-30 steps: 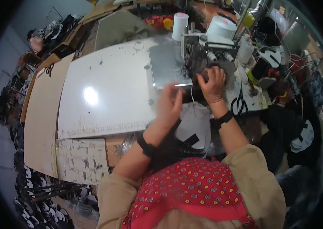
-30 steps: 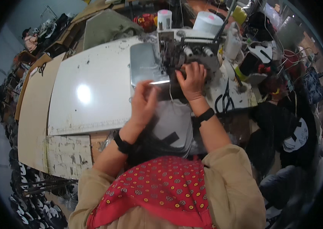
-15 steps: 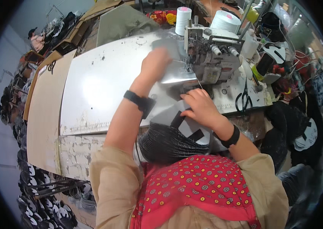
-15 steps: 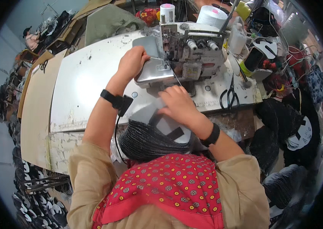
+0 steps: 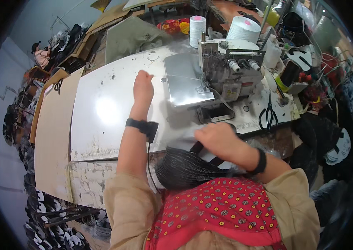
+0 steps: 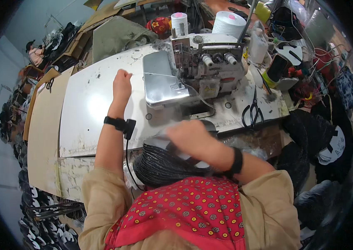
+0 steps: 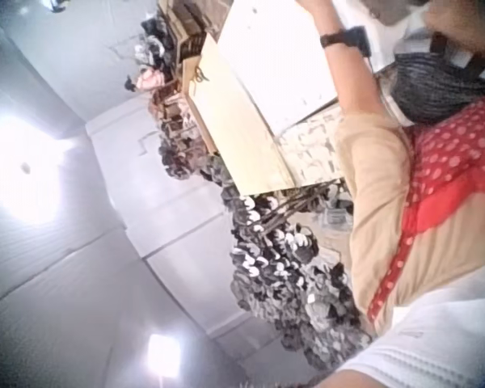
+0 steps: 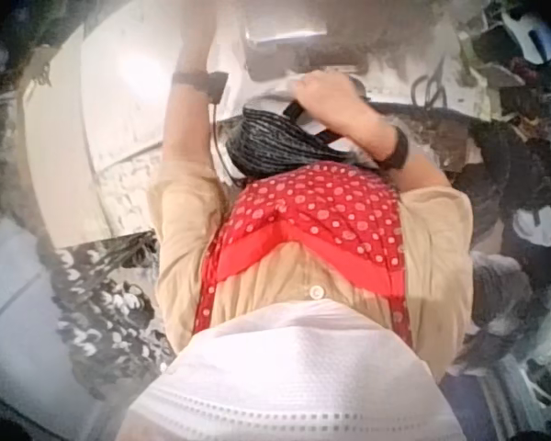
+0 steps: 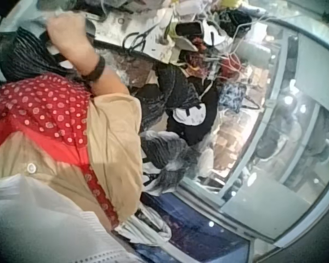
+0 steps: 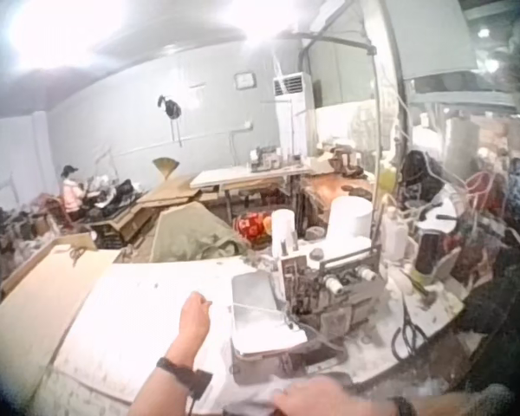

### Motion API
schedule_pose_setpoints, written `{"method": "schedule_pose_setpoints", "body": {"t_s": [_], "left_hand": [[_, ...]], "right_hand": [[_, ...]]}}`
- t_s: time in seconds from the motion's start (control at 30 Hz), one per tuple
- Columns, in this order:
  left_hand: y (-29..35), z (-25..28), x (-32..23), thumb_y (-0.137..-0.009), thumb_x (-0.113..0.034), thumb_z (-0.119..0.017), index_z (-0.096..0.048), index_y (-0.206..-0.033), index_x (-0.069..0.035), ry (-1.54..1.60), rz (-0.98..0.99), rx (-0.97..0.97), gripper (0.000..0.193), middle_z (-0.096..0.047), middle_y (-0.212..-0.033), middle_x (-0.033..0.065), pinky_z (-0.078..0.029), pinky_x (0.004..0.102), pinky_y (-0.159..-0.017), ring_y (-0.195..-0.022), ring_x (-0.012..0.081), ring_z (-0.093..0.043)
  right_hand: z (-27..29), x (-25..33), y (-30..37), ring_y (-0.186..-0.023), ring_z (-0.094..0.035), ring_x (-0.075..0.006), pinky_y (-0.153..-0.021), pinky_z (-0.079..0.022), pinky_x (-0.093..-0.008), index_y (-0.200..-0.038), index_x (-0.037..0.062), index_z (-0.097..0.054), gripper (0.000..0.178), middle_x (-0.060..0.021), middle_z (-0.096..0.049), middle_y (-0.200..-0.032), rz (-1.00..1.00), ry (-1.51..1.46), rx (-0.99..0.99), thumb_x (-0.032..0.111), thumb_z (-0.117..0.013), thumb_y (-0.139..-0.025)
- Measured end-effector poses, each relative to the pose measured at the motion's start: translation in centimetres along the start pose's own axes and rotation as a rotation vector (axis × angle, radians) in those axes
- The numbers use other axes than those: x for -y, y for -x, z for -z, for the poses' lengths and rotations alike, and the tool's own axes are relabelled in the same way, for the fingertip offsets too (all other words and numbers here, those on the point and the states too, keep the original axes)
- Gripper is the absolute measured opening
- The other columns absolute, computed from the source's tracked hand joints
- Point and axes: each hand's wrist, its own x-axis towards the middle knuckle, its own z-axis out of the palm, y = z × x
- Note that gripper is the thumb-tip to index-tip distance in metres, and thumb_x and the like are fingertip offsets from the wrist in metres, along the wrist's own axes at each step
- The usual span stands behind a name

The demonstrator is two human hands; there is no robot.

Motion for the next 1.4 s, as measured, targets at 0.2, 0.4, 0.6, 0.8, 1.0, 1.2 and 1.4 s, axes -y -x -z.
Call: {"method": "schedule_pose_setpoints", "body": {"t_s": [0.2,0.4,0.6,0.8,1.0,1.2,1.4], "left_hand": [[6.4,4.1,1.5,-0.089,-0.017,-0.069,-0.055,-0.095,-0.002,-0.082,0.09,0.192,0.022,-0.061,-0.088,0.0199,-0.048,0.0445,-0.077,-0.089,0.0373,-0.06],[10.5,5.1,-4.1,-0.089,-0.021,-0.072,-0.055,-0.067,-0.003,0.427,0.198,0.303,0.033,-0.05,-0.055,0.0008,-0.04,0.0309,-0.05,-0.05,0.0138,-0.049],[8.6,6.0,-9.6,-0.109,-0.049,-0.024,-0.055,-0.134,-0.003,1.436,0.575,0.292,0.061,-0.065,-0.124,0.0117,-0.05,0.0351,-0.096,-0.109,0.0217,-0.064],[4.3,2.9,-7.9,-0.103,-0.027,-0.059,-0.067,-0.119,-0.003,1.082,0.184,0.418,0.03,-0.066,-0.103,-0.0023,-0.045,0.0215,-0.081,-0.09,0.0049,-0.057],[2.4,1.4,-6.1,-0.099,-0.028,-0.066,-0.065,-0.082,-0.009,1.069,0.437,0.081,0.025,-0.056,-0.07,-0.0084,-0.032,0.0192,-0.056,-0.061,0.0008,-0.043],[5.3,4.3,-6.6,-0.1,-0.028,-0.062,-0.066,-0.092,-0.006,0.789,0.533,0.177,0.024,-0.063,-0.073,-0.0027,-0.037,0.022,-0.047,-0.053,0.0039,-0.047],[9.5,6.6,-9.1,-0.103,-0.02,-0.056,-0.065,-0.11,0.0,0.754,0.578,0.483,0.024,-0.065,-0.077,0.0029,-0.037,0.0227,-0.044,-0.048,0.0085,-0.047]], "right_hand": [[8.7,-5.1,3.4,-0.071,-0.062,-0.0145,-0.06,-0.045,-0.0285,-0.104,0.0034,-0.056,0.018,-0.0042,-0.06,-0.081,-0.238,-0.668,-0.428,-0.004,-0.063,-0.089],[3.2,-5.6,-1.6,-0.072,-0.052,-0.0021,-0.061,-0.041,-0.017,-0.118,0.001,-0.062,0.026,0.0034,-0.062,-0.089,-0.485,-1.384,-0.359,-0.002,-0.061,-0.093],[-1.7,-6.4,-3.9,-0.08,-0.06,-0.0052,-0.071,-0.049,-0.0212,-0.112,-0.0036,-0.07,0.021,-0.0022,-0.071,-0.095,-0.735,-1.421,-0.564,0.004,-0.058,-0.096],[-2.3,-3.4,-3.4,-0.065,-0.063,-0.0075,-0.057,-0.051,-0.0265,-0.113,-0.0003,-0.069,0.02,-0.007,-0.073,-0.088,-0.707,-1.156,-0.576,0.01,-0.062,-0.098],[-5.0,-3.6,-3.1,-0.07,-0.069,-0.027,-0.06,-0.055,-0.0348,-0.117,0.004,-0.065,0.026,-0.0132,-0.07,-0.091,-0.209,-0.437,-0.719,0.008,-0.065,-0.092],[-3.0,-3.7,-2.5,-0.075,-0.066,-0.0293,-0.062,-0.053,-0.0392,-0.115,0.0066,-0.064,0.033,-0.0086,-0.059,-0.093,-0.304,-0.183,-0.619,0.007,-0.072,-0.083],[-2.7,-5.1,-2.5,-0.075,-0.064,-0.0287,-0.063,-0.051,-0.0385,-0.106,0.0078,-0.066,0.03,-0.0087,-0.055,-0.093,-0.371,-0.275,-0.649,0.002,-0.075,-0.077]]}}
